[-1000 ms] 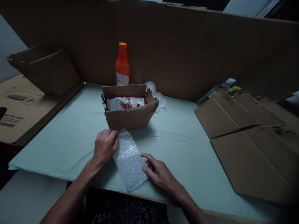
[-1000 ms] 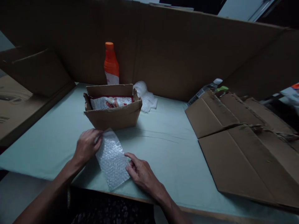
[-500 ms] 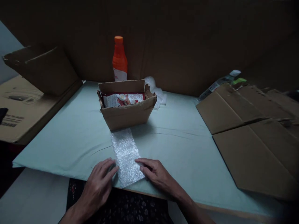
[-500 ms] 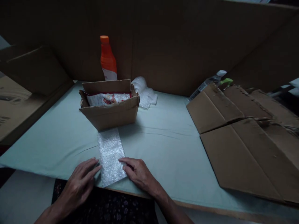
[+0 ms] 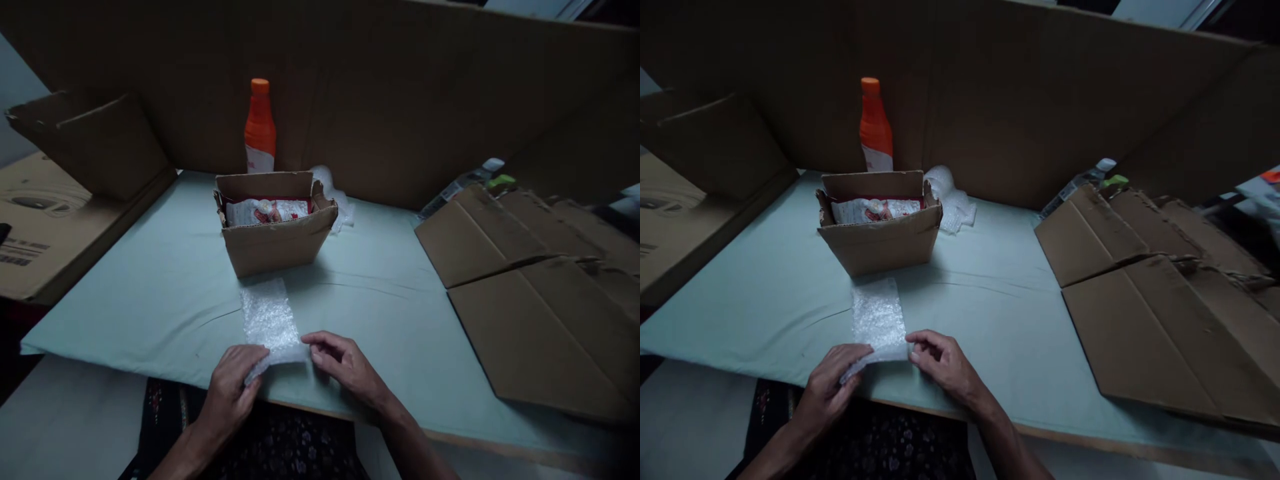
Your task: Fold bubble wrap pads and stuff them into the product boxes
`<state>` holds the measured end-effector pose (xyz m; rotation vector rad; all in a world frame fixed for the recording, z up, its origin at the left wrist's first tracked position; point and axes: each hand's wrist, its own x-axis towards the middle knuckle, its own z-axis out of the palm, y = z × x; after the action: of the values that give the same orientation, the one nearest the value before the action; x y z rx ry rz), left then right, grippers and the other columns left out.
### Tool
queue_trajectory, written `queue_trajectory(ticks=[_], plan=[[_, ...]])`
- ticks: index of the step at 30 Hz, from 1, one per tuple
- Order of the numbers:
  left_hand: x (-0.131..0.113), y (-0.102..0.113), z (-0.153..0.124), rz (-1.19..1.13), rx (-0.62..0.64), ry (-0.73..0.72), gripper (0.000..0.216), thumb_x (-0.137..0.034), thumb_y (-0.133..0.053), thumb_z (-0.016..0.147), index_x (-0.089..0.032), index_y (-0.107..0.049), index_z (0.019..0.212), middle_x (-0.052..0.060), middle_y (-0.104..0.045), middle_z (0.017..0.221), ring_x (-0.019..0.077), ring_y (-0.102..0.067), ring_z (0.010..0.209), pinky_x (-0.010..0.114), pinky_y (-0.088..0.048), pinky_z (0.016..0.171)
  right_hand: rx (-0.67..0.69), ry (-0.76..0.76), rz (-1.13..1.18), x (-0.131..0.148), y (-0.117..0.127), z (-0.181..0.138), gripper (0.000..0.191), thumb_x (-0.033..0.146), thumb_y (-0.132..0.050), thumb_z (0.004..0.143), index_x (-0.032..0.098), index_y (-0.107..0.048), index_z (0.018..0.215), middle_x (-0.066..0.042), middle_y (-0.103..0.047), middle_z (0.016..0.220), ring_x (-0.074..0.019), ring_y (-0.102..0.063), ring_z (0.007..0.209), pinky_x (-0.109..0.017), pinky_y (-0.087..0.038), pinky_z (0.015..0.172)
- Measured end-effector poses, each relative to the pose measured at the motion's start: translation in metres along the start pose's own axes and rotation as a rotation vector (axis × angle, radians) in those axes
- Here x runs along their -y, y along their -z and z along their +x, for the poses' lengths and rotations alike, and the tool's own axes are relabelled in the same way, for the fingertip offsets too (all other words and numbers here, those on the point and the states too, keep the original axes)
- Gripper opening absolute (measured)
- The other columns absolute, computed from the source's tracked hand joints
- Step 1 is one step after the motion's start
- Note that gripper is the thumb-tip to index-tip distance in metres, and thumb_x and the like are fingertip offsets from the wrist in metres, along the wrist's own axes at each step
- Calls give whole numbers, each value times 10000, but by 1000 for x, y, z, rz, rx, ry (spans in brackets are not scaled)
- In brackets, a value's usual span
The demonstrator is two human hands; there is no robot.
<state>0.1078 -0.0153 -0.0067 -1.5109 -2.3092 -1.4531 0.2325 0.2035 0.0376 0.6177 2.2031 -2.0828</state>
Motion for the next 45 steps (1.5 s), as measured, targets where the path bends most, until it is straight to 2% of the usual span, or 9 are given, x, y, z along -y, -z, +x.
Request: queue_trajectory(ticks=[5, 9, 12, 16, 21, 27, 34, 40, 45], plan=[[-2, 2, 6, -211, -10, 561, 415, -362, -564, 933, -197, -584, 1313, 104, -746, 1146, 220, -732, 958, 304, -599, 725, -213, 260, -285, 8, -2, 4, 247, 314, -647, 877, 206, -700, 1093, -32, -641, 841, -153, -594, 727, -285, -507, 673], [-2, 4, 17, -335, 10, 733, 575, -417, -532, 935, -170, -442, 1446, 102, -736, 1134, 203, -722, 917, 310, -583, 749, -206, 564, -529, 10, -24, 12, 223, 225, -590, 922, 231, -676, 1128, -63, -692, 913, -199, -636, 828, -355, -537, 764], [2, 4, 27, -268, 50, 703, 549, -389, -551, 902, -156, -498, 1397, 84, -743, 1029, 181, -696, 803, 302, -562, 724, -91, 695, -766, 8, -39, 20, 337, 150, -574, 887, 231, -643, 1206, -106, -688, 1144, -259, -613, 1042, -448, -510, 896], [7, -1, 27, -124, 9, 625, 535, -364, -536, 916, -153, -485, 1406, 78, -729, 996, 176, -666, 736, 313, -565, 692, 37, 648, -986, 1, -45, 33, 497, 102, -601, 828, 188, -568, 1316, -140, -588, 1373, -307, -498, 1257, -514, -437, 1029], [9, -1, 5, 181, -176, 229, 451, -235, -554, 935, -221, -500, 1383, 136, -613, 1286, 261, -613, 1183, 431, -543, 968, -17, 599, -1016, -8, -43, 40, 412, 131, -600, 875, 206, -588, 1280, -142, -612, 1323, -299, -518, 1219, -511, -449, 994], [14, 3, -8, 443, -76, 41, 400, -128, -556, 907, -237, -565, 1291, 168, -526, 1409, 304, -561, 1261, 475, -547, 953, -61, 645, -977, -11, -46, 46, 303, 133, -572, 922, 207, -638, 1209, -130, -666, 1225, -287, -561, 1143, -478, -468, 948], [16, 7, 6, 227, -53, 29, 289, -120, -565, 903, -220, -606, 1172, 104, -683, 1197, 246, -626, 1146, 431, -544, 946, -13, 556, -795, 0, -40, 43, 219, 148, -588, 932, 192, -676, 1129, -83, -733, 1080, -231, -631, 1009, -423, -472, 922], [11, 19, 12, 23, 6, 203, 199, -210, -586, 930, -221, -657, 1116, 44, -741, 963, 188, -690, 900, 320, -578, 757, 71, 374, -573, 14, -37, 37, 196, 223, -614, 939, 197, -707, 1110, -59, -754, 1031, -193, -667, 959, -354, -517, 882], [16, 16, 17, 16, 11, 322, 215, -274, -573, 928, -205, -678, 1104, 62, -755, 992, 203, -706, 911, 340, -572, 782, -17, 440, -571, 6, -38, 44, 213, 238, -636, 919, 193, -701, 1118, -69, -748, 1069, -214, -661, 1009, -389, -507, 929]])
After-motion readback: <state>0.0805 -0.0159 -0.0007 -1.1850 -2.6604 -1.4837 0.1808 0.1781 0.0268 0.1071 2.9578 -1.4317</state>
